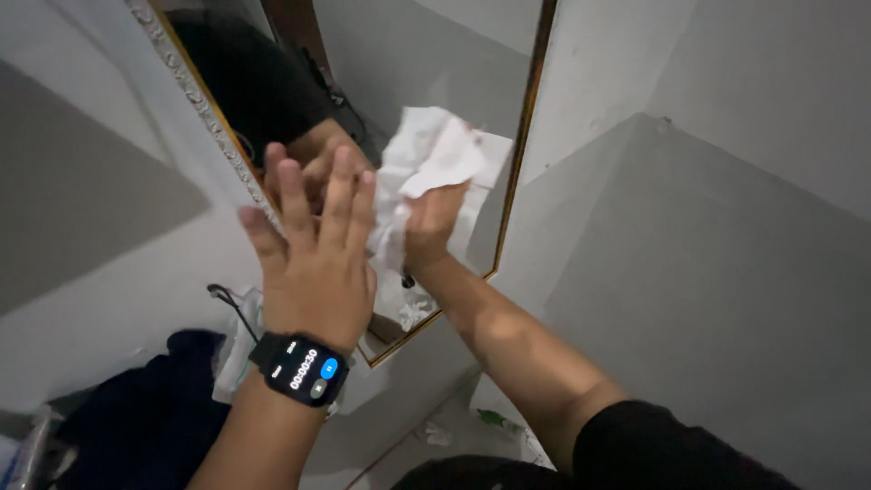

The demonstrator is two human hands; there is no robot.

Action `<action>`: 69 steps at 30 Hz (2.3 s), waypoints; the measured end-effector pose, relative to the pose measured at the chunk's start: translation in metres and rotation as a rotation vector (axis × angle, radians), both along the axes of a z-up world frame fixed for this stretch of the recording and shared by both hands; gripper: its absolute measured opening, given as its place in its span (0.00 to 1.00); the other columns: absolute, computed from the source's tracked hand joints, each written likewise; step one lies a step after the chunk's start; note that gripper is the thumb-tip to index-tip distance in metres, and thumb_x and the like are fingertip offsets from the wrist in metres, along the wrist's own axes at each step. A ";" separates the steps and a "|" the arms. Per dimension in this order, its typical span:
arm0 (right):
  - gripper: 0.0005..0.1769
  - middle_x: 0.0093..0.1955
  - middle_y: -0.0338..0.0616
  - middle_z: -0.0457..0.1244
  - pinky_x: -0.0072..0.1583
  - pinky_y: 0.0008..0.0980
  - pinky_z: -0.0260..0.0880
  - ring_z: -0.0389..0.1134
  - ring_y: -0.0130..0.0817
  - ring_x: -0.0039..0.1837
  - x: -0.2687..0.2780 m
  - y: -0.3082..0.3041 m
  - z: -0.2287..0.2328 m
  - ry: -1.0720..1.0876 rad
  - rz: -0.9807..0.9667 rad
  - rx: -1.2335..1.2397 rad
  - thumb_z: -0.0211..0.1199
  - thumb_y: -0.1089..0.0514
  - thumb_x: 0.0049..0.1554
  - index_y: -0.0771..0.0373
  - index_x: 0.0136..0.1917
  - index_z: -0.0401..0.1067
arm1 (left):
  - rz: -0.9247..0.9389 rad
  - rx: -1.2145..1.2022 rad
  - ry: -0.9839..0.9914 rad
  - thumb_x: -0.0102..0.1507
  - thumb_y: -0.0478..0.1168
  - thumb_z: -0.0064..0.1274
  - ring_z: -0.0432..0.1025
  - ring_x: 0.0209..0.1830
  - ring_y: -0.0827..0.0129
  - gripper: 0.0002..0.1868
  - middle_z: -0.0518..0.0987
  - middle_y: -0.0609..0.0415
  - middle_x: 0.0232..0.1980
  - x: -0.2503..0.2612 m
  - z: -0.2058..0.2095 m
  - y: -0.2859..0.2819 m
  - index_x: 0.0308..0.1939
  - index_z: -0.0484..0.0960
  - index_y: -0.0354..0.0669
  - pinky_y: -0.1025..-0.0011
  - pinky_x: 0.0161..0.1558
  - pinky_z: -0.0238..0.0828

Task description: Cleaning a mirror using tissue paper.

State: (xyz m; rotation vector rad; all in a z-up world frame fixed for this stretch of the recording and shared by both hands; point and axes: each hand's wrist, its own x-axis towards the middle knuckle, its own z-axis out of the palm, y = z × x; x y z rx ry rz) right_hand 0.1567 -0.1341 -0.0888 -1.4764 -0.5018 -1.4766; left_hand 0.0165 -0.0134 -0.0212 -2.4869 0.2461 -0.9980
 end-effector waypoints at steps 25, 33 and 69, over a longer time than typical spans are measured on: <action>0.32 0.83 0.34 0.49 0.77 0.45 0.43 0.40 0.36 0.86 0.044 -0.102 -0.013 -0.527 -0.148 -1.148 0.60 0.51 0.64 0.45 0.80 0.60 | -0.062 -0.122 -0.142 0.66 0.41 0.47 0.39 0.86 0.44 0.36 0.50 0.49 0.87 -0.014 0.000 0.009 0.81 0.67 0.51 0.27 0.72 0.32; 0.39 0.86 0.53 0.32 0.76 0.55 0.40 0.36 0.55 0.84 0.058 -0.079 -0.070 0.252 0.276 -0.099 0.51 0.47 0.67 0.66 0.82 0.41 | 0.053 -0.080 -0.020 0.59 0.46 0.49 0.39 0.83 0.44 0.41 0.46 0.51 0.86 -0.039 0.022 -0.012 0.79 0.64 0.54 0.42 0.76 0.35; 0.25 0.76 0.49 0.56 0.78 0.66 0.40 0.49 0.58 0.81 0.002 -0.065 -0.095 0.141 -0.198 -1.301 0.58 0.52 0.63 0.49 0.73 0.65 | 0.155 -0.087 0.261 0.56 0.56 0.55 0.39 0.80 0.37 0.45 0.47 0.49 0.83 -0.084 0.007 0.001 0.76 0.62 0.48 0.30 0.67 0.43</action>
